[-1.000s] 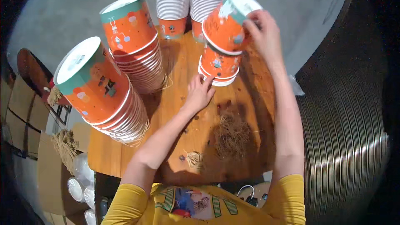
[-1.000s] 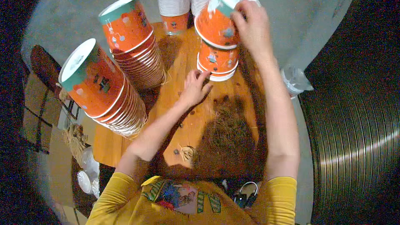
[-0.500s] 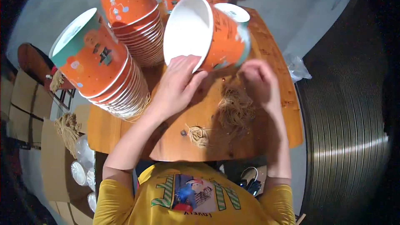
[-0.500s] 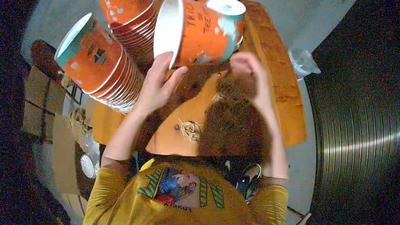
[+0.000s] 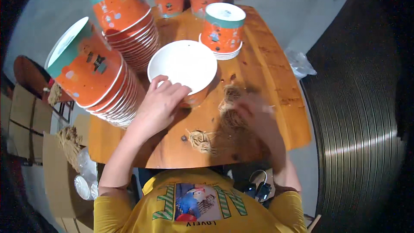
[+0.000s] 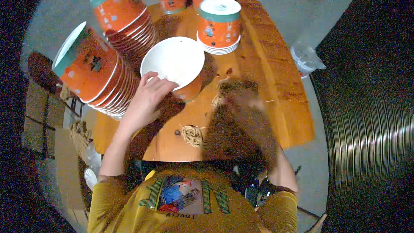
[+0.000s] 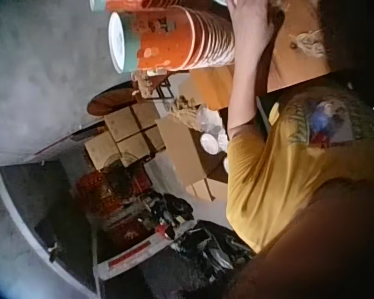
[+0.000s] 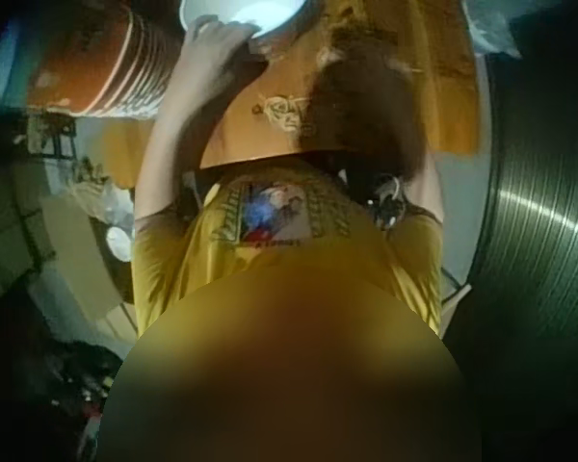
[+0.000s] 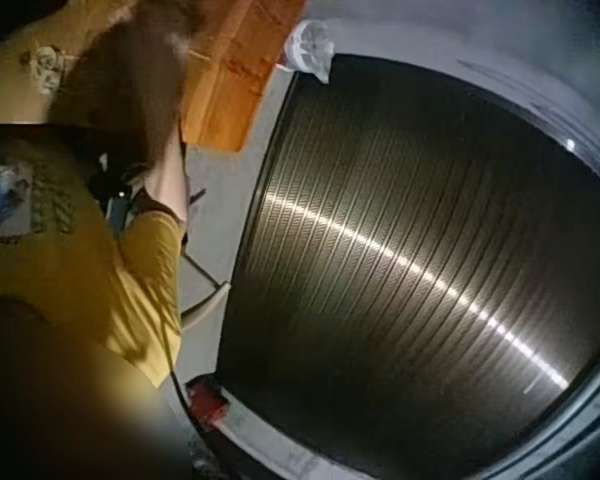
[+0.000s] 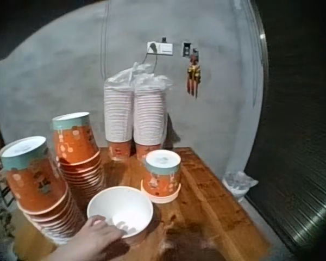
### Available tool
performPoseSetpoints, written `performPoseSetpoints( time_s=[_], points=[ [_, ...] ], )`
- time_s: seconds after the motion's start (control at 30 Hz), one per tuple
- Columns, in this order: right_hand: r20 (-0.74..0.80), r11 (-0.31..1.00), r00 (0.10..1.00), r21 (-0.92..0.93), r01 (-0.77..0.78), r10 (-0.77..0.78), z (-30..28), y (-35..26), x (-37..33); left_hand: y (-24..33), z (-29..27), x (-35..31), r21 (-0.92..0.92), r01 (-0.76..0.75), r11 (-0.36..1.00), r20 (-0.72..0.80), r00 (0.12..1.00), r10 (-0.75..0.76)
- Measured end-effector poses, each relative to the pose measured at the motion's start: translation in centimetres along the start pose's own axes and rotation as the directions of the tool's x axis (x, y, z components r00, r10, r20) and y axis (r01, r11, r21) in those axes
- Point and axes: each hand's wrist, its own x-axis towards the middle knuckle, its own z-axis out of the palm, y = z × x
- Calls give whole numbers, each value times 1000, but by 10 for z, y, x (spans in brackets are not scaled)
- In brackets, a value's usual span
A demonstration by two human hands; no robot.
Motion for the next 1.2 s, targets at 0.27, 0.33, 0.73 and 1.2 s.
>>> performPoseSetpoints(
  time_s=[0.27, 0.33, 0.73, 1.2],
  points=[
    [-119, 898, 971, -370, -238, 208, -42, 91, -36, 2, 4, 8, -13, 38, 999, 39, 999, -38],
    [-111, 883, 983, -434, -181, 147, -40, 100, -43, 4, 3, 9, -11, 43, 999, 22, 999, -43],
    [-2, 894, 938, 301, -331, 348, -48, 54, -4, 52, 0, 36, -301, -182, 936, -371, 927, 60],
    [49, 726, 995, 681, -97, 87, -37, 10, 31, 73, 86, 100, -904, 113, 411, 103, 994, -47]
  ],
)
